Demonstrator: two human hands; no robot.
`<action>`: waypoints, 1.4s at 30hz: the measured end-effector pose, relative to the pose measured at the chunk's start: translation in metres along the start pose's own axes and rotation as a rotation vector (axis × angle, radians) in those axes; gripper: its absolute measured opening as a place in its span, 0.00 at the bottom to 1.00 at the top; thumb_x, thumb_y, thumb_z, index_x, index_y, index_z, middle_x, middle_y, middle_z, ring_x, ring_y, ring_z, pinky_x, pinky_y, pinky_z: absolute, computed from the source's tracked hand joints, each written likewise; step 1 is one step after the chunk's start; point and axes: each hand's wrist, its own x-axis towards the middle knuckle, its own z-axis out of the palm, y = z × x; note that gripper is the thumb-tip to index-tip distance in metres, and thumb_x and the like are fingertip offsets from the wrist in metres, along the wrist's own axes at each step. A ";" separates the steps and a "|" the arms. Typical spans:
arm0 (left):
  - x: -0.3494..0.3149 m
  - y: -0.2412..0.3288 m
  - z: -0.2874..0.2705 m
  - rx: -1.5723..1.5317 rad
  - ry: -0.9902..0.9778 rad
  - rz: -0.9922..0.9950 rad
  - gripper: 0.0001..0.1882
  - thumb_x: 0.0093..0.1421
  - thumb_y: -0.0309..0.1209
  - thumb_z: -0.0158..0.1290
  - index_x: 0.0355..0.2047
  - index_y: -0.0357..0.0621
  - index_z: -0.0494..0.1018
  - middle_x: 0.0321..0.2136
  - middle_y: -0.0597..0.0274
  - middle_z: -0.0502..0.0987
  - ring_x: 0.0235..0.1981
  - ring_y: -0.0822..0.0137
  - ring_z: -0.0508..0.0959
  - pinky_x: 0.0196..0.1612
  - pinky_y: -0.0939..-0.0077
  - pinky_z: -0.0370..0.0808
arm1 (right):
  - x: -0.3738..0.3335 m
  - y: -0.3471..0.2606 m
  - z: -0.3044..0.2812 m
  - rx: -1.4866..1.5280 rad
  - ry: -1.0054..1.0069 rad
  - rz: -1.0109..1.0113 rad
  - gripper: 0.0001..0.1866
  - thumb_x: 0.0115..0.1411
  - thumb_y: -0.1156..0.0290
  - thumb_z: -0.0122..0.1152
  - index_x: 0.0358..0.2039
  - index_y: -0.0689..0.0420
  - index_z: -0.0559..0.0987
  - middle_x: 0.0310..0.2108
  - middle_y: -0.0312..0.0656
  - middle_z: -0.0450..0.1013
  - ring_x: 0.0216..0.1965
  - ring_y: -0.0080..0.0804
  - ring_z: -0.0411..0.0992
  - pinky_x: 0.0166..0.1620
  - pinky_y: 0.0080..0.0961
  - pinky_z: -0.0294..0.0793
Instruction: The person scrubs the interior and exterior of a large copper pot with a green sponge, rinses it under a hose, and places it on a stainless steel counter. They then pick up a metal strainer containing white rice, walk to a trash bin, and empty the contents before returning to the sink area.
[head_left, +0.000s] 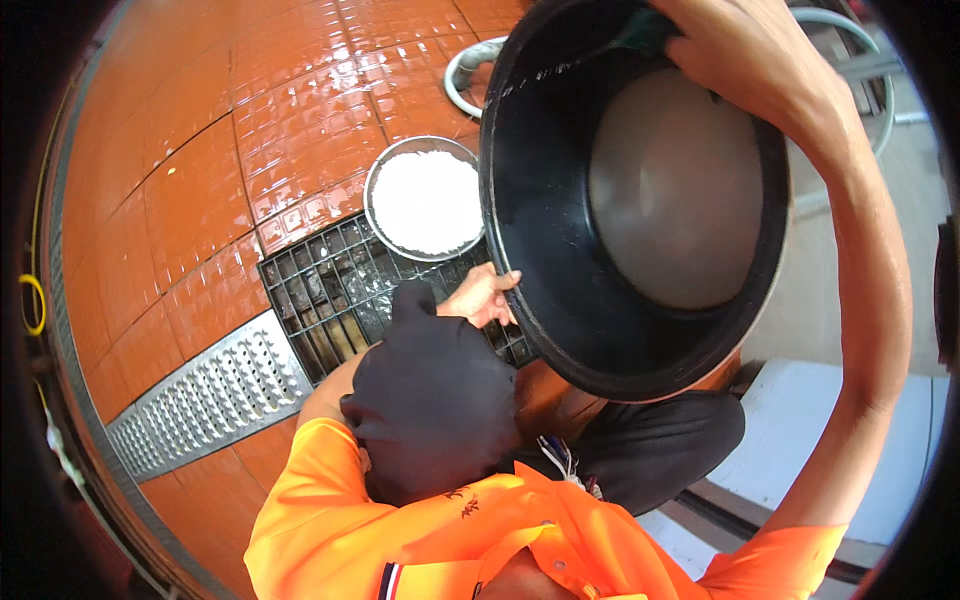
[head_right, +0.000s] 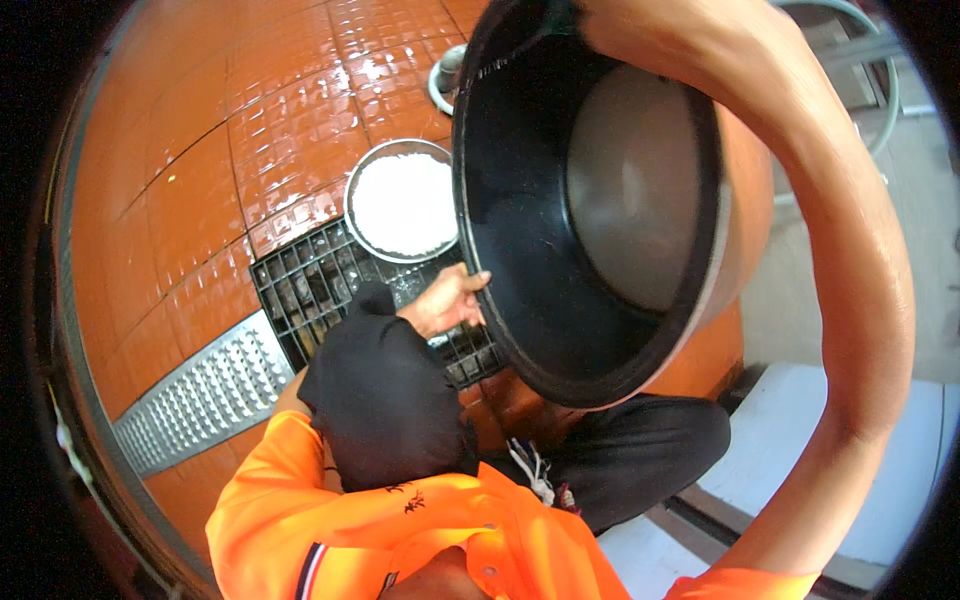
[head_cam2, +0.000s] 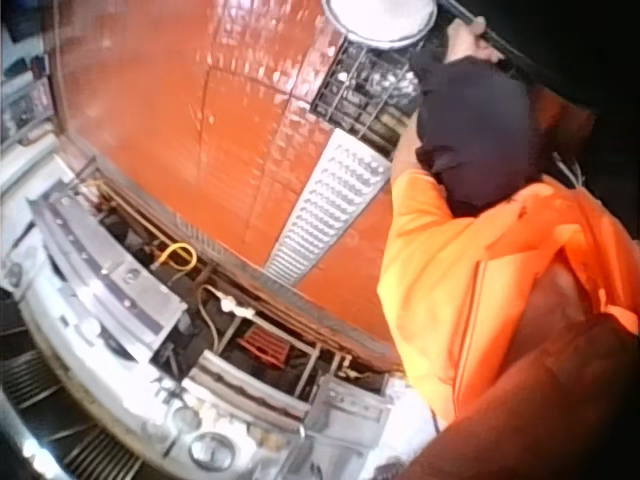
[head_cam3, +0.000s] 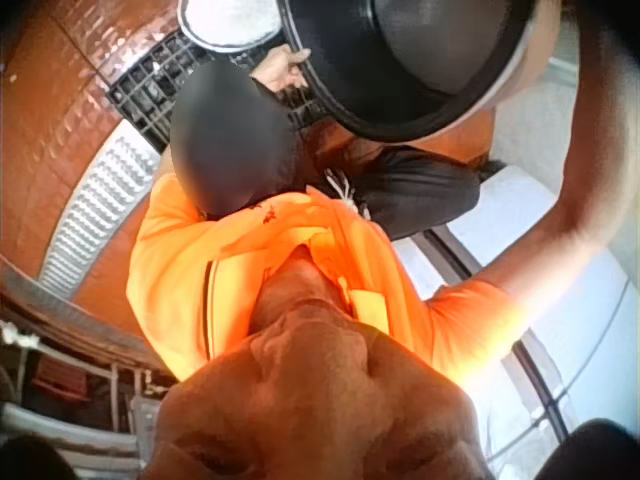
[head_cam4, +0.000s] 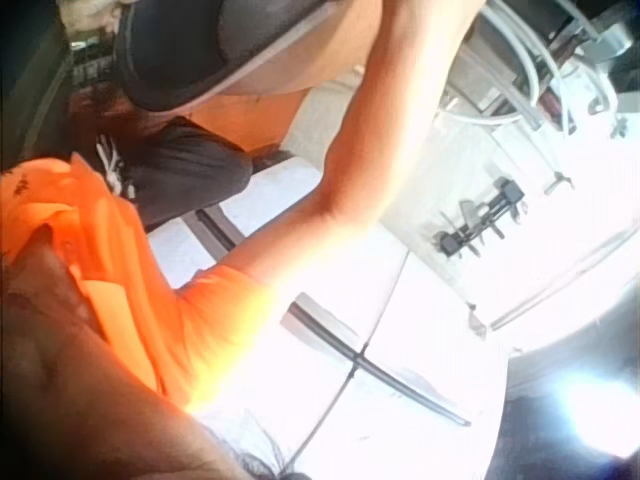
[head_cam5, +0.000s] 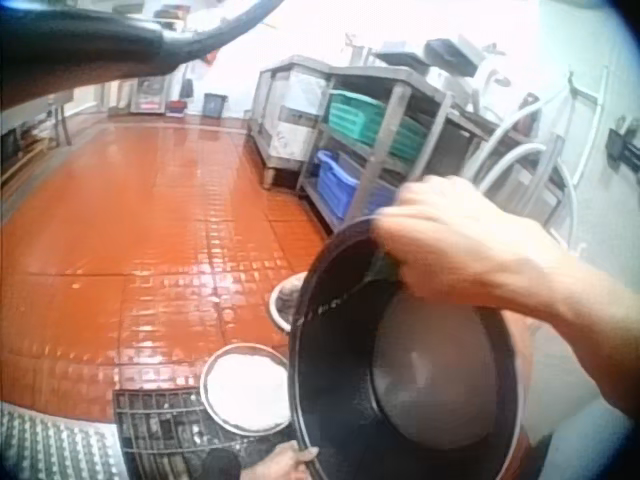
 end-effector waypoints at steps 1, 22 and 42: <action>0.003 -0.001 -0.002 0.041 -0.001 -0.008 0.05 0.62 0.27 0.45 0.33 0.39 0.61 0.19 0.51 0.75 0.14 0.63 0.77 0.11 0.81 0.73 | -0.031 0.022 0.027 0.057 -0.024 0.149 0.14 0.43 0.74 0.58 0.34 0.61 0.76 0.31 0.52 0.72 0.39 0.48 0.68 0.42 0.39 0.67; 0.085 0.027 0.110 0.966 0.105 -0.105 0.10 0.58 0.23 0.49 0.39 0.30 0.66 0.26 0.51 0.77 0.10 0.67 0.73 0.11 0.79 0.72 | -0.472 -0.030 0.302 0.955 -0.048 1.262 0.15 0.45 0.71 0.53 0.33 0.67 0.77 0.25 0.57 0.73 0.30 0.47 0.74 0.37 0.35 0.71; 0.145 0.058 0.120 1.478 0.203 0.075 0.20 0.49 0.29 0.57 0.42 0.39 0.65 0.26 0.55 0.75 0.21 0.69 0.75 0.18 0.77 0.73 | -0.422 -0.033 0.336 0.650 -0.212 0.751 0.10 0.50 0.75 0.53 0.35 0.59 0.76 0.37 0.50 0.71 0.37 0.49 0.73 0.41 0.39 0.73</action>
